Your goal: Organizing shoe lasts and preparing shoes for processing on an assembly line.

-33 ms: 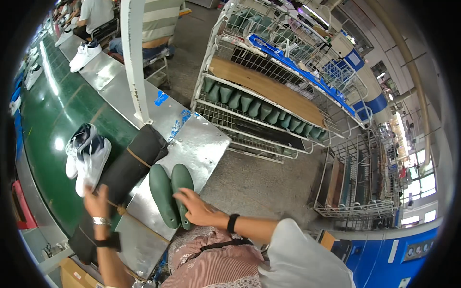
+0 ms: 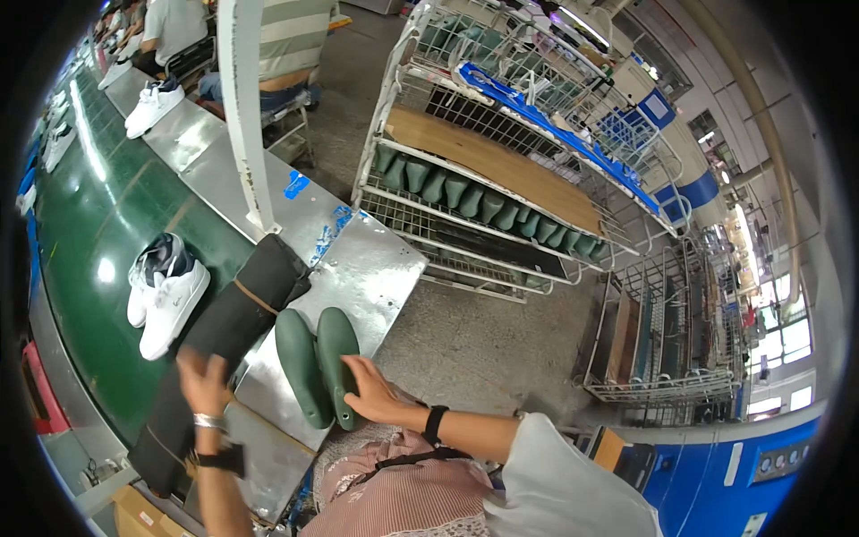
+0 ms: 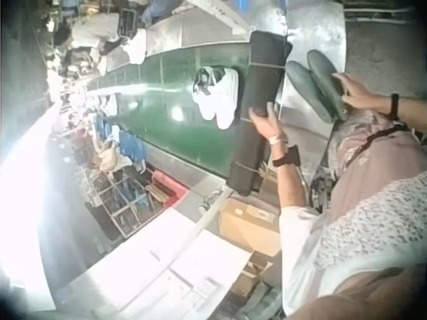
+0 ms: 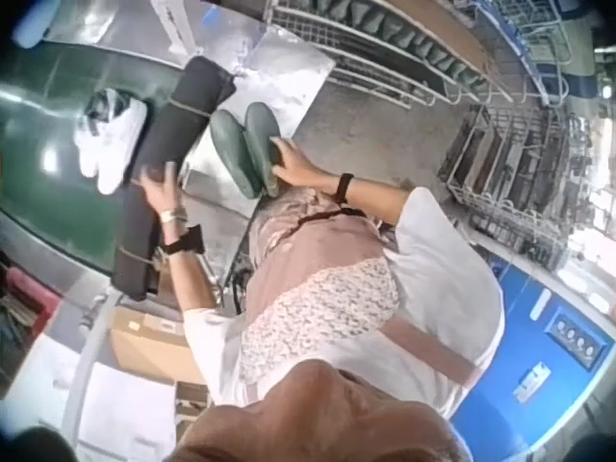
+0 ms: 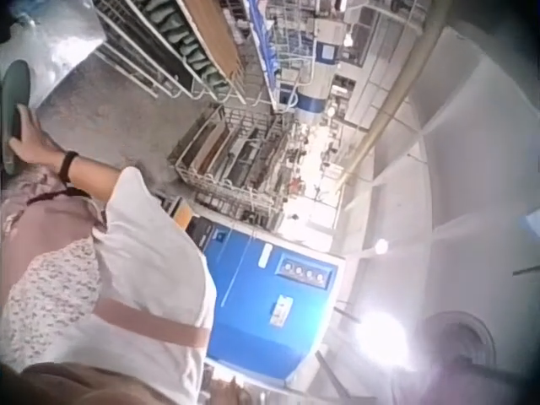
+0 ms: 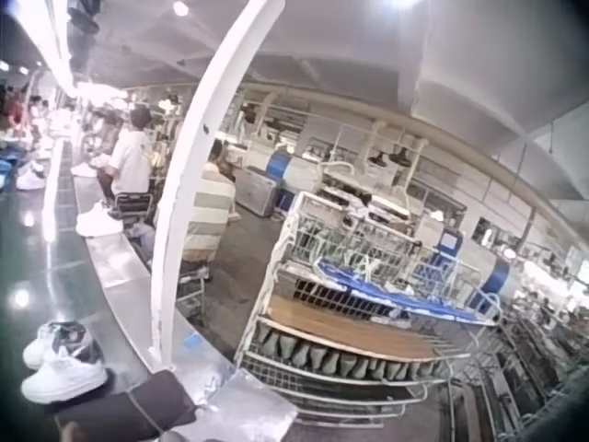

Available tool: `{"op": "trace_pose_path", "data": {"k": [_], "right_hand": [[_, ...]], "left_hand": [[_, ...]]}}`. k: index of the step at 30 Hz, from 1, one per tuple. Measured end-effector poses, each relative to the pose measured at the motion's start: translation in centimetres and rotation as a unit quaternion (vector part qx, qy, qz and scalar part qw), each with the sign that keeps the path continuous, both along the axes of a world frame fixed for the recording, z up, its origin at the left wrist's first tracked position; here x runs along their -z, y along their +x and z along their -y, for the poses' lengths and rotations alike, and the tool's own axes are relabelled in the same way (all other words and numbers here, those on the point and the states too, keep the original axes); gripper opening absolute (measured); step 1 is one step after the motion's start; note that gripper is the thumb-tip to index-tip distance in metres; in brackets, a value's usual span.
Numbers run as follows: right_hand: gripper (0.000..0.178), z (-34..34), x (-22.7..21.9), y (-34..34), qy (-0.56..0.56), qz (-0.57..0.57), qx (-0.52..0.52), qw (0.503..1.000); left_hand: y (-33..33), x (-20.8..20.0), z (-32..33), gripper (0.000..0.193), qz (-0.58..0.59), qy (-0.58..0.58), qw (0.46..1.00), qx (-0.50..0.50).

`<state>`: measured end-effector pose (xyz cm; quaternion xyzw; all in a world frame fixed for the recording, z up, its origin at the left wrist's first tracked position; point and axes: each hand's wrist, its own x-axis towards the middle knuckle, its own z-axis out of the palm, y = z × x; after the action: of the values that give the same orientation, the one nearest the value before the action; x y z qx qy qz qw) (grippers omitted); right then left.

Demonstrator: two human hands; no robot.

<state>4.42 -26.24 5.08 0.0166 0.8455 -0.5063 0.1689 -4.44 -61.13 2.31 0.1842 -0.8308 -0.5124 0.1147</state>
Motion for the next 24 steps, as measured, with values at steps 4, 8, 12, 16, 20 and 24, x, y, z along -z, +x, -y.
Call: {"op": "trace_pose_path", "data": {"k": [4, 8, 12, 16, 20, 24], "right_hand": [[0.116, 1.5, -0.3, 0.5, -0.173, 0.378, 0.125, 0.901], [0.124, 0.0, 2.2, 1.6, -0.126, 0.211, 0.055, 0.968], [0.114, -3.6, -4.3, -0.8, -0.254, 0.287, 0.126, 0.915], [0.107, -10.5, -6.7, -3.1, -0.269, 0.183, 0.21, 0.922], [0.107, -18.9, -12.7, -11.1, -0.19, 0.011, 0.206, 0.96], [0.102, -29.0, -16.2, -22.3, -0.051, -0.044, 0.136, 0.988]], "left_hand": [[7.9, 7.1, -10.6, 0.075, 0.304, 0.117, 0.941, 0.091], [8.8, 5.9, -13.2, 0.042, 0.246, 0.275, 0.923, 0.109], [7.7, -1.5, -18.6, 0.083, 0.158, 0.532, 0.827, 0.087], [0.2, -8.5, -23.6, 0.095, 0.114, 0.46, 0.845, 0.247], [-11.0, -15.8, -29.9, 0.095, -0.001, 0.289, 0.875, 0.387], [-21.9, -20.9, -38.4, 0.091, -0.013, 0.017, 0.911, 0.412]]}}
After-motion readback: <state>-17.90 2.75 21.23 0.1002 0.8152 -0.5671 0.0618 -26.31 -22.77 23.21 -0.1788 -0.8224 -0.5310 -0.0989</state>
